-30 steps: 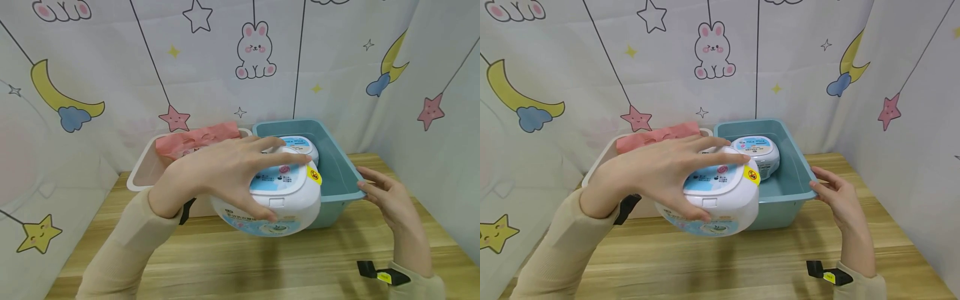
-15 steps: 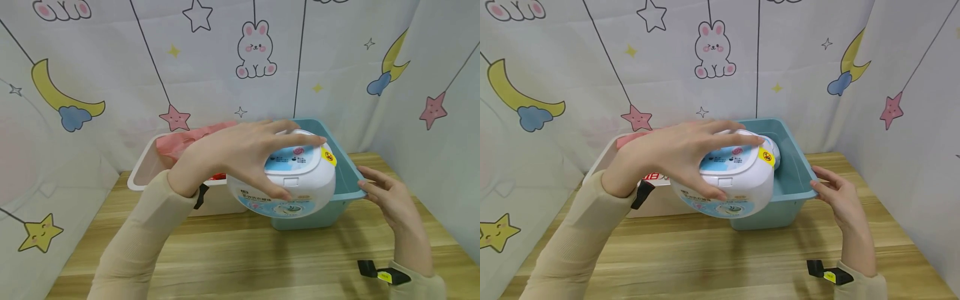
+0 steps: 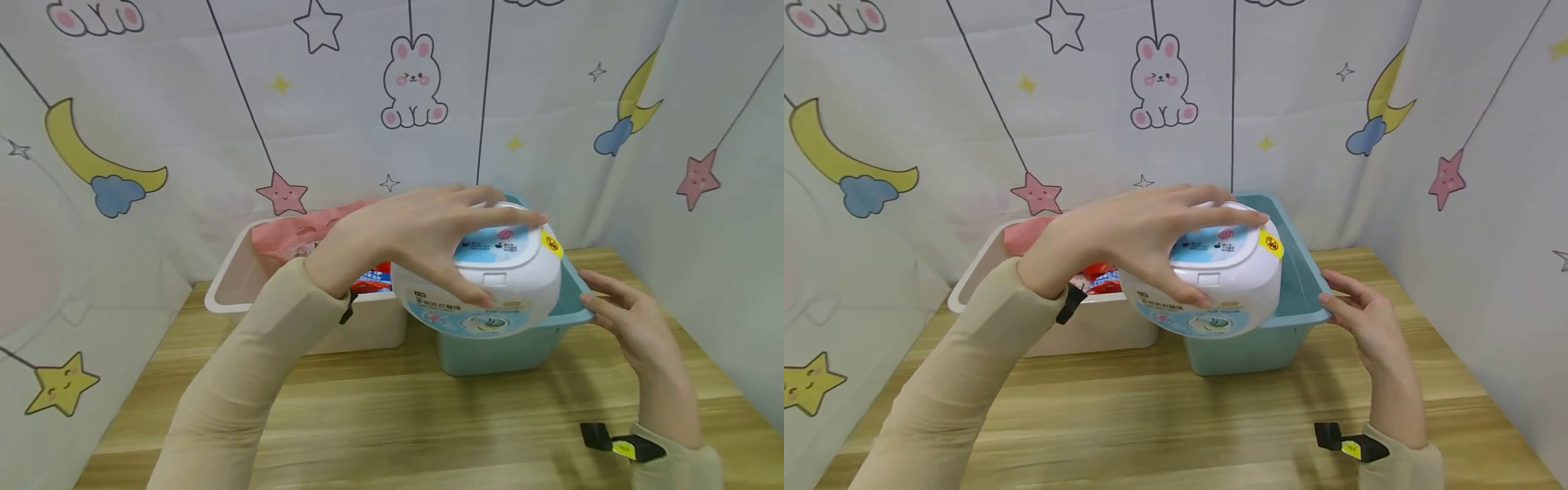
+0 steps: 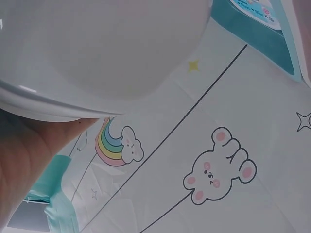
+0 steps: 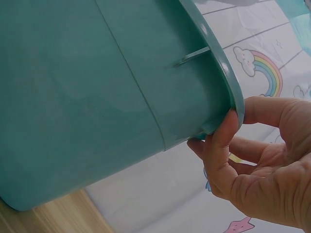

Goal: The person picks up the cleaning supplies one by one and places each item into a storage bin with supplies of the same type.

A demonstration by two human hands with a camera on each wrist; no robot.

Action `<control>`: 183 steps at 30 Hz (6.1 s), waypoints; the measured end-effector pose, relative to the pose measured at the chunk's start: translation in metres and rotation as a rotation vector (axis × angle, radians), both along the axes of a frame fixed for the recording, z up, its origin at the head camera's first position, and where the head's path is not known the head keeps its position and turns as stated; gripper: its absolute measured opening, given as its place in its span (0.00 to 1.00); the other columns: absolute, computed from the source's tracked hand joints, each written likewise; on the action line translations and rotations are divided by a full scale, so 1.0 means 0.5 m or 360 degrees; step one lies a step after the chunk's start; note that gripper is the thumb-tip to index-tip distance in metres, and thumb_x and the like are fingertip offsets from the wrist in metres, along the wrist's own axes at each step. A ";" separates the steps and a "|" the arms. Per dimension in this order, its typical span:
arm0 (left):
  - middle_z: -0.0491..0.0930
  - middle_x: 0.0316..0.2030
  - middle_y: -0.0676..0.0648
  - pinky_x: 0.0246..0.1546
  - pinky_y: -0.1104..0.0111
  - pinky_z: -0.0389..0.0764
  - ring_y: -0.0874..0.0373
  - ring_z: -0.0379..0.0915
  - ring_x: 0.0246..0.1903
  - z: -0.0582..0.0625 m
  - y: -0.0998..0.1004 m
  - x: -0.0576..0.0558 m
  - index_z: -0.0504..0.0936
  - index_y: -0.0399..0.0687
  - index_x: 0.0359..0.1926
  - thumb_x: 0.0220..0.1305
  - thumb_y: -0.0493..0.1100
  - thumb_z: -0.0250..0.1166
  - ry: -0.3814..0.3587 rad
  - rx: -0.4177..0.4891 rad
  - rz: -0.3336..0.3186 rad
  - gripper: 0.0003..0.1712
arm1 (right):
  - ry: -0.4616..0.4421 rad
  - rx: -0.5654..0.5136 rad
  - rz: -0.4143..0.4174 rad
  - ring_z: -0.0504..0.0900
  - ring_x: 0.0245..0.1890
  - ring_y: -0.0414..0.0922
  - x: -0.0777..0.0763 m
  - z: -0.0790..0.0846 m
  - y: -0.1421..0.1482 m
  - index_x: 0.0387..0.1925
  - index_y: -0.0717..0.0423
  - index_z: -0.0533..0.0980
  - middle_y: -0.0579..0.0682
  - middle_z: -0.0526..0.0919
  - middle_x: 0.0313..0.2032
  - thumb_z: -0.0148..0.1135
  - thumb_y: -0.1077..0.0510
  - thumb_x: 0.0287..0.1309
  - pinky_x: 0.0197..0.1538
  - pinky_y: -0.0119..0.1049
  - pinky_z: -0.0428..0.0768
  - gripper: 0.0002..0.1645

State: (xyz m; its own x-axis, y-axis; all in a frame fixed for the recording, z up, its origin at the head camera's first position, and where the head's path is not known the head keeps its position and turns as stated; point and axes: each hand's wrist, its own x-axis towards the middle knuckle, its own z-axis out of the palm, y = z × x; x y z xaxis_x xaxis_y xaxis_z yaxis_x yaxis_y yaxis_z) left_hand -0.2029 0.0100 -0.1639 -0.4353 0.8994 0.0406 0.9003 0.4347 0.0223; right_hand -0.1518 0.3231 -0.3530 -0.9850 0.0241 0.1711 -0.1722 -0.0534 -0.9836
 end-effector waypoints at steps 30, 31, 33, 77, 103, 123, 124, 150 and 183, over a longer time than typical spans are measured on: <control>0.60 0.67 0.54 0.51 0.66 0.73 0.60 0.66 0.56 -0.035 0.082 -0.090 0.46 0.84 0.71 0.44 0.81 0.58 -0.0031 -0.0193 0.0054 0.54 | -0.0049 0.0004 -0.0028 0.81 0.37 0.32 0.000 0.007 -0.006 0.62 0.56 0.72 0.40 0.78 0.46 0.60 0.64 0.62 0.38 0.23 0.81 0.26; 0.61 0.67 0.53 0.51 0.66 0.73 0.59 0.67 0.56 -0.038 0.085 -0.091 0.46 0.84 0.71 0.44 0.81 0.57 -0.0018 -0.0194 0.0053 0.54 | -0.0048 0.0005 -0.0026 0.81 0.37 0.32 0.000 0.007 -0.006 0.62 0.56 0.71 0.40 0.78 0.46 0.60 0.63 0.62 0.38 0.23 0.81 0.26; 0.61 0.67 0.53 0.51 0.65 0.73 0.59 0.67 0.56 -0.044 0.090 -0.093 0.46 0.83 0.72 0.44 0.81 0.57 0.0011 -0.0190 0.0049 0.54 | -0.0043 0.0016 -0.0028 0.81 0.37 0.32 -0.001 0.007 -0.006 0.63 0.56 0.71 0.40 0.78 0.45 0.60 0.63 0.62 0.38 0.23 0.81 0.27; 0.62 0.67 0.48 0.51 0.61 0.77 0.52 0.67 0.57 -0.179 0.160 -0.136 0.43 0.77 0.74 0.48 0.80 0.55 0.0061 -0.0301 0.0166 0.55 | -0.0074 0.0038 -0.0044 0.81 0.38 0.33 0.003 0.013 -0.002 0.63 0.58 0.70 0.41 0.77 0.47 0.61 0.64 0.61 0.40 0.23 0.81 0.28; 0.57 0.70 0.42 0.56 0.52 0.76 0.41 0.63 0.66 -0.230 0.179 -0.149 0.42 0.78 0.74 0.50 0.80 0.56 -0.0035 -0.0386 0.0198 0.55 | -0.0022 0.0039 -0.0040 0.81 0.38 0.34 0.003 0.015 -0.001 0.61 0.56 0.73 0.40 0.79 0.46 0.60 0.66 0.61 0.39 0.24 0.82 0.25; 0.49 0.75 0.45 0.71 0.48 0.57 0.41 0.50 0.73 -0.262 0.198 -0.143 0.39 0.83 0.73 0.54 0.78 0.53 -0.0090 -0.0529 0.0254 0.50 | -0.0032 0.0051 -0.0038 0.81 0.39 0.34 0.005 0.012 0.000 0.63 0.58 0.70 0.40 0.78 0.47 0.60 0.65 0.62 0.40 0.24 0.81 0.27; 0.49 0.75 0.45 0.70 0.48 0.58 0.41 0.50 0.73 -0.262 0.197 -0.143 0.39 0.83 0.73 0.54 0.78 0.53 -0.0094 -0.0534 0.0256 0.50 | -0.0033 0.0048 -0.0035 0.81 0.39 0.34 0.005 0.012 0.000 0.63 0.58 0.70 0.40 0.78 0.47 0.60 0.65 0.62 0.40 0.24 0.81 0.27; 0.47 0.75 0.44 0.63 0.53 0.68 0.49 0.68 0.59 -0.265 0.204 -0.146 0.39 0.79 0.74 0.57 0.74 0.55 -0.0213 -0.0690 0.0298 0.50 | -0.0062 0.0074 -0.0057 0.80 0.39 0.33 0.006 0.014 -0.001 0.64 0.58 0.70 0.40 0.77 0.48 0.60 0.64 0.62 0.39 0.23 0.81 0.28; 0.51 0.73 0.45 0.64 0.52 0.67 0.51 0.67 0.57 -0.269 0.212 -0.143 0.42 0.78 0.74 0.55 0.75 0.57 -0.0123 -0.0755 0.0277 0.51 | -0.0063 0.0122 -0.0058 0.81 0.39 0.33 0.005 0.016 -0.002 0.66 0.62 0.65 0.38 0.76 0.49 0.60 0.62 0.62 0.39 0.23 0.81 0.32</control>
State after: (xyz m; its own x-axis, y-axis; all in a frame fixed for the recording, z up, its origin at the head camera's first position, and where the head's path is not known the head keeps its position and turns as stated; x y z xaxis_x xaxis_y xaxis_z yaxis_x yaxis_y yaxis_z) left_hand -0.2743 0.1160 -0.2982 -0.5658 0.7250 -0.3927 0.8173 0.5563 -0.1504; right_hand -0.1494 0.3219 -0.3449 -0.9897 0.0485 0.1347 -0.1335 0.0279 -0.9907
